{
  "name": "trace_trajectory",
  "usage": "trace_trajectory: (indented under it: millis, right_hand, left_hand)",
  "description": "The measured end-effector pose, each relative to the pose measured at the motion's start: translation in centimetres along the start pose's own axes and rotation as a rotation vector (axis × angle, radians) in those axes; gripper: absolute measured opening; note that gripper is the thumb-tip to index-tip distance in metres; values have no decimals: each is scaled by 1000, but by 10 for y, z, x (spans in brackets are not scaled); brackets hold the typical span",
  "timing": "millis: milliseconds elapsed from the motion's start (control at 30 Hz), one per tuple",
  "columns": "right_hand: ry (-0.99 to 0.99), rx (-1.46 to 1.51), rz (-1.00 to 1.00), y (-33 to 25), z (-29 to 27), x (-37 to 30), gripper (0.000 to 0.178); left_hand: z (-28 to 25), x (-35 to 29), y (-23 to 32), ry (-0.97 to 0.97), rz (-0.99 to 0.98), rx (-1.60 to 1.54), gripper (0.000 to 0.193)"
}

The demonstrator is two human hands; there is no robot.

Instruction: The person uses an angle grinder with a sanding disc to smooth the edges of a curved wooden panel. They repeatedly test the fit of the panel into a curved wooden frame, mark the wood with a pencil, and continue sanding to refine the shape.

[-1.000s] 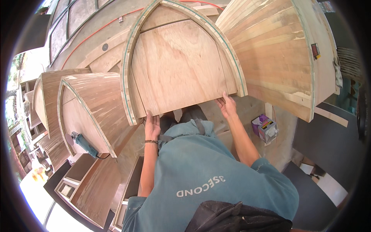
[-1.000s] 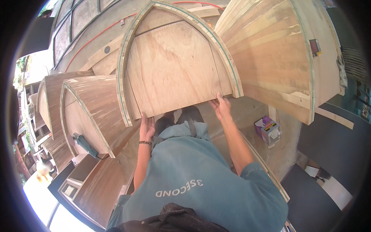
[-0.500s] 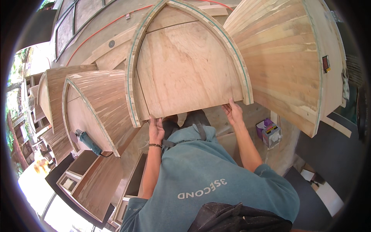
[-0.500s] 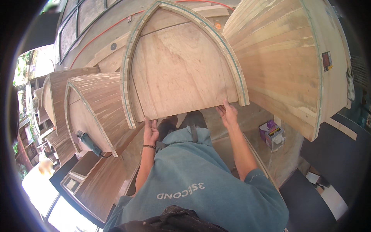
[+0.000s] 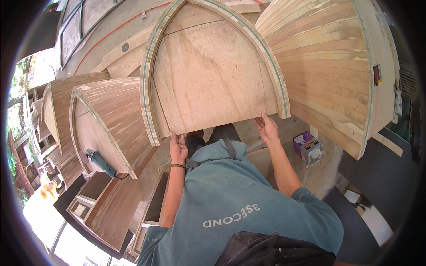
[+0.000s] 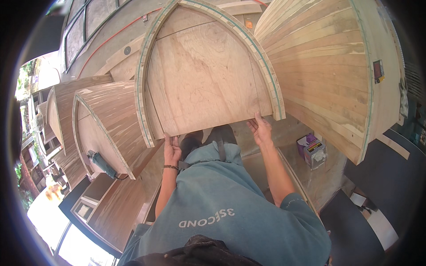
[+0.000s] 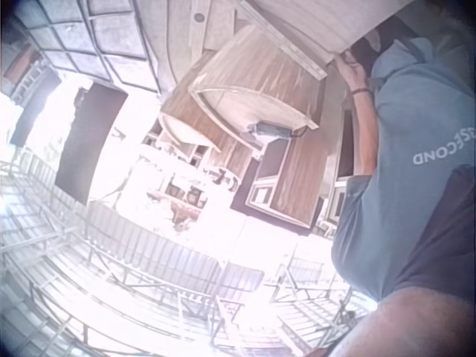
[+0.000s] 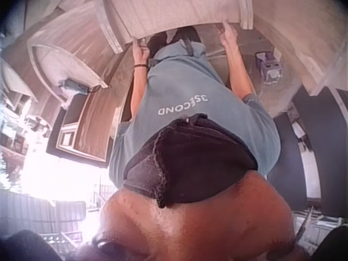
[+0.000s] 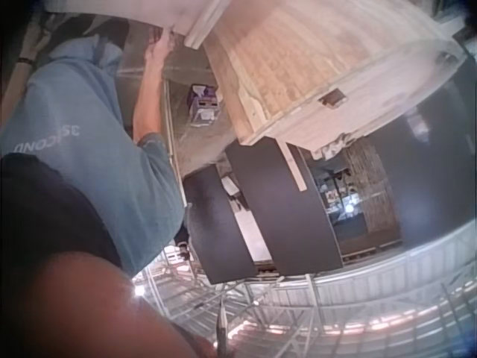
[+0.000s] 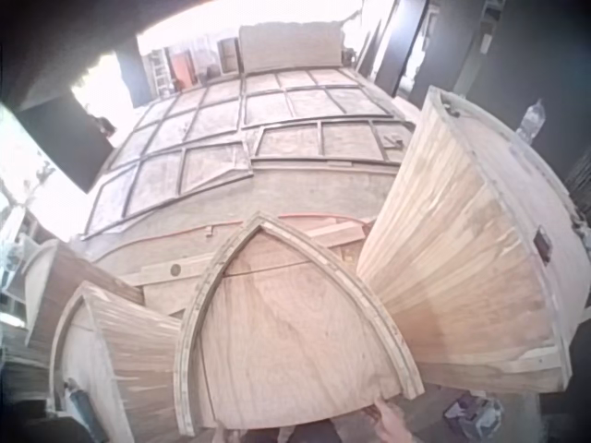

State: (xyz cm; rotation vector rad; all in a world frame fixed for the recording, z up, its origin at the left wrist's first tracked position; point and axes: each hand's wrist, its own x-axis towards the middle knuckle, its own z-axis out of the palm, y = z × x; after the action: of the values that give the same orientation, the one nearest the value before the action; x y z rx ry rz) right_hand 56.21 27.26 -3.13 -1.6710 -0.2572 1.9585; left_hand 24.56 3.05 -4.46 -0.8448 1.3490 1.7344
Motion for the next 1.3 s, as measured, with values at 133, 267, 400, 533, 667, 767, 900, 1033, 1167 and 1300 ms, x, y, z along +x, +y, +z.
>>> trace_trajectory:
  millis: [133,267,400,533,667,767,900,1033,1167,1300]
  right_hand:
    - [5,-12,1,-2,1,-1,47]
    - [19,-19,5,-2,0,0,47]
    - [17,-32,7,-2,-1,0,46]
    - [13,-48,17,-5,0,-2,43]
    - [23,-68,41,-8,3,-2,40]
    - [22,-65,47,-8,3,-2,39]
    - [44,-78,40,-7,1,-1,47]
    - [36,-89,46,-8,0,-3,47]
    - [20,-105,49,-11,3,-4,48]
    - [9,-136,42,-14,4,-6,49]
  left_hand:
    - [-1,1,0,13,4,-12,49]
    - [-3,1,0,-12,11,-1,45]
    - [-3,1,-1,-1,20,6,43]
    - [-2,2,-2,15,27,17,45]
    - [2,-1,-2,40,32,35,46]
    - [0,1,-2,41,34,25,43]
    - [-7,1,-3,52,19,41,44]
    - [-4,1,-4,41,25,3,43]
    - [4,-5,-2,29,34,-20,39]
    - [7,-8,-2,26,42,-17,37]
